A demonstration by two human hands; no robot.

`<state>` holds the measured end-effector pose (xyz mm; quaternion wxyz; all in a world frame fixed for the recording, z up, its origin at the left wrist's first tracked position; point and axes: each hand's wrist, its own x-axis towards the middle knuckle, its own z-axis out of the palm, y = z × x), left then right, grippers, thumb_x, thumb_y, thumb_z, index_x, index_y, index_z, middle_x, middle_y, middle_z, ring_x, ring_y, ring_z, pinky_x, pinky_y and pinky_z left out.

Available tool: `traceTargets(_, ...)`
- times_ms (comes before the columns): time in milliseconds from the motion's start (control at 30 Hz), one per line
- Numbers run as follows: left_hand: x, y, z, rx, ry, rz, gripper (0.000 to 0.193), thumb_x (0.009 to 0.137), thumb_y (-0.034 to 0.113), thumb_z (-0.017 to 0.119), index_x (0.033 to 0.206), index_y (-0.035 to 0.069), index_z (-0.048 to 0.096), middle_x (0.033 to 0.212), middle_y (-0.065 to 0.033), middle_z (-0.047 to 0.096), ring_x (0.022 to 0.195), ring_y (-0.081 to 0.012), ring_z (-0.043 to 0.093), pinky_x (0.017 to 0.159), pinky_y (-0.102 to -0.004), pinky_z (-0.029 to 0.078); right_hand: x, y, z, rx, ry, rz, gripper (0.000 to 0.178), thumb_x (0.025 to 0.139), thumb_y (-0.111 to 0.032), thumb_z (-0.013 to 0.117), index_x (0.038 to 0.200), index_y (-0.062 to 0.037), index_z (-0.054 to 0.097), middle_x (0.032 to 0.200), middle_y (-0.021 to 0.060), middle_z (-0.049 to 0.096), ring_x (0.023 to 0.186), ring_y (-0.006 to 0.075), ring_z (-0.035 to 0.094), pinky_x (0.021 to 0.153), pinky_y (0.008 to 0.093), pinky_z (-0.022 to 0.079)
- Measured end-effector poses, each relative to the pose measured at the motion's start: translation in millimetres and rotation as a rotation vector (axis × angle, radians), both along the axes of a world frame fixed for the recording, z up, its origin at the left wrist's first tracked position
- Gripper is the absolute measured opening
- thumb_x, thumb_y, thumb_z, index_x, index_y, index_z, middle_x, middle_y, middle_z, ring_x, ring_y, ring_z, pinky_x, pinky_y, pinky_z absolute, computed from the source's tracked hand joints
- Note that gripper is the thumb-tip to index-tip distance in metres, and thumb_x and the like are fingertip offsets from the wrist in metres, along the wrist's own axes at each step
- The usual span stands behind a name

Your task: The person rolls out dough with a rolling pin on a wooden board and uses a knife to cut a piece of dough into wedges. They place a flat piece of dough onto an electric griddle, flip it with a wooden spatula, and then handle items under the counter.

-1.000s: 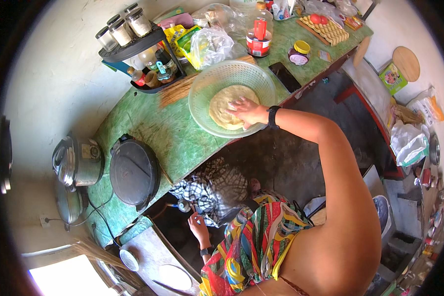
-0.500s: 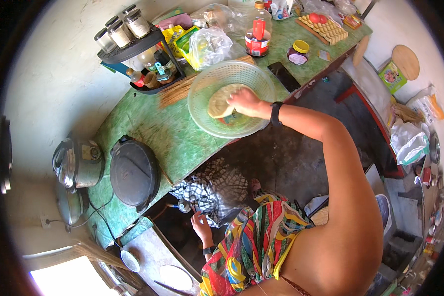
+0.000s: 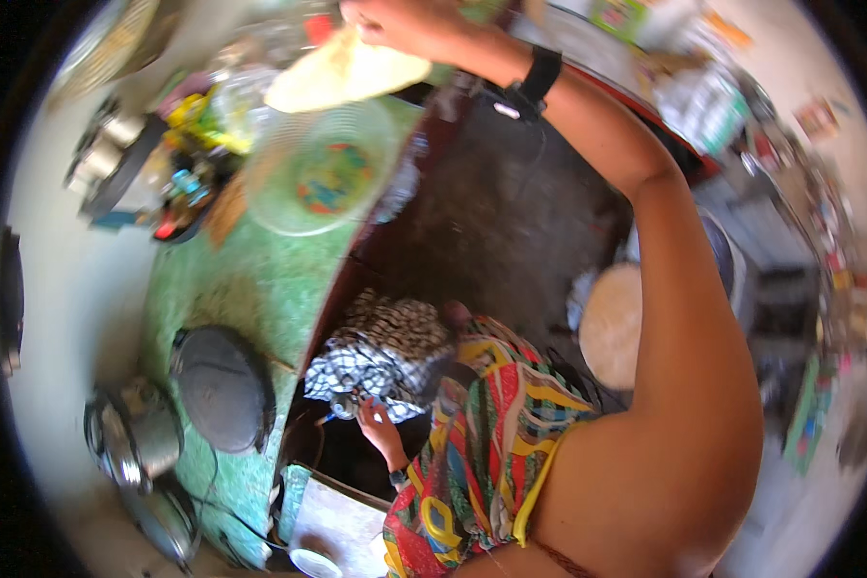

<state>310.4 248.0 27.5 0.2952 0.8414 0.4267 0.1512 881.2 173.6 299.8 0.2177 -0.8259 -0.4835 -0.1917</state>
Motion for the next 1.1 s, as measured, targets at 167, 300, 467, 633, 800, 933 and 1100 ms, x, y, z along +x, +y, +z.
traceTargets(167, 0.4, 47.5, 6.3, -0.057, 0.078, -0.236, 0.019, 0.081, 0.002, 0.056, 0.100, -0.002, 0.058, 0.088, -0.0161, 0.056, 0.081, -0.0301, 0.055, 0.071, -0.0392, 0.045, -43.6, -132.0, 19.0, -0.109, 0.125, -0.294, 0.011, 0.076, -0.013, 0.055, 0.082, -0.0042, 0.052, 0.074, 0.0179, 0.054, 0.071, 0.0331, 0.057, 0.057, 0.0418, 0.042)
traceTargets(300, 24.5, 61.4, 2.8, -0.189, 0.147, -0.451, 0.023, 0.079, 0.000, 0.055, 0.102, -0.001, 0.057, 0.095, -0.0131, 0.056, 0.080, -0.0254, 0.058, 0.074, -0.0354, 0.047, -102.0, -240.4, -19.0, -0.153, 0.013, -0.396, 0.015, 0.078, -0.019, 0.053, 0.083, -0.0049, 0.053, 0.075, 0.0171, 0.056, 0.069, 0.0339, 0.056, 0.057, 0.0415, 0.044)
traceTargets(467, 54.0, 52.0, 1.6, -0.140, 0.202, -0.811, 0.024, 0.087, 0.010, 0.052, 0.109, 0.000, 0.052, 0.101, -0.0129, 0.053, 0.086, -0.0256, 0.055, 0.074, -0.0367, 0.045, -177.9, -354.0, -118.0, -0.341, 0.179, -0.605, 0.011, 0.082, -0.017, 0.052, 0.090, -0.0112, 0.055, 0.079, 0.0078, 0.058, 0.076, 0.0257, 0.060, 0.061, 0.0408, 0.048)
traceTargets(633, 97.1, 13.8, 13.4, -0.183, 0.214, -0.959, 0.023, 0.084, 0.005, 0.052, 0.107, -0.001, 0.052, 0.099, -0.0130, 0.053, 0.086, -0.0248, 0.054, 0.074, -0.0355, 0.043, -243.6, -450.4, -220.0, -0.413, 0.524, -0.753, 0.015, 0.077, -0.012, 0.055, 0.090, -0.0096, 0.059, 0.080, 0.0091, 0.058, 0.080, 0.0284, 0.060, 0.066, 0.0406, 0.048)
traceTargets(800, 108.5, -17.7, 34.2, -0.205, 0.316, -0.881, 0.025, 0.078, 0.000, 0.052, 0.103, -0.002, 0.053, 0.096, -0.0143, 0.054, 0.087, -0.0269, 0.053, 0.078, -0.0357, 0.043, -269.6, -480.9, -312.5, -0.330, 0.489, -0.831, 0.014, 0.073, -0.008, 0.054, 0.084, -0.0096, 0.061, 0.076, 0.0087, 0.056, 0.079, 0.0275, 0.059, 0.067, 0.0396, 0.047)
traceTargets(933, 123.4, -64.4, 51.2, -0.178, 0.443, -0.979, 0.025, 0.077, 0.000, 0.053, 0.102, -0.002, 0.054, 0.097, -0.0147, 0.054, 0.087, -0.0274, 0.053, 0.078, -0.0363, 0.043, -288.0, -478.9, -362.4, -0.318, 0.504, -0.910, 0.012, 0.077, -0.011, 0.052, 0.085, -0.0075, 0.060, 0.079, 0.0071, 0.056, 0.078, 0.0243, 0.057, 0.069, 0.0363, 0.046)
traceTargets(1100, 160.9, -134.3, 54.1, -0.243, 0.426, -1.160, 0.022, 0.080, 0.004, 0.055, 0.102, -0.001, 0.054, 0.097, -0.0141, 0.055, 0.088, -0.0267, 0.054, 0.078, -0.0345, 0.044, -353.1, -459.6, -450.3, -0.382, 0.746, -1.024, 0.019, 0.078, -0.010, 0.049, 0.095, -0.0085, 0.056, 0.088, 0.0093, 0.055, 0.085, 0.0254, 0.055, 0.068, 0.0373, 0.045)
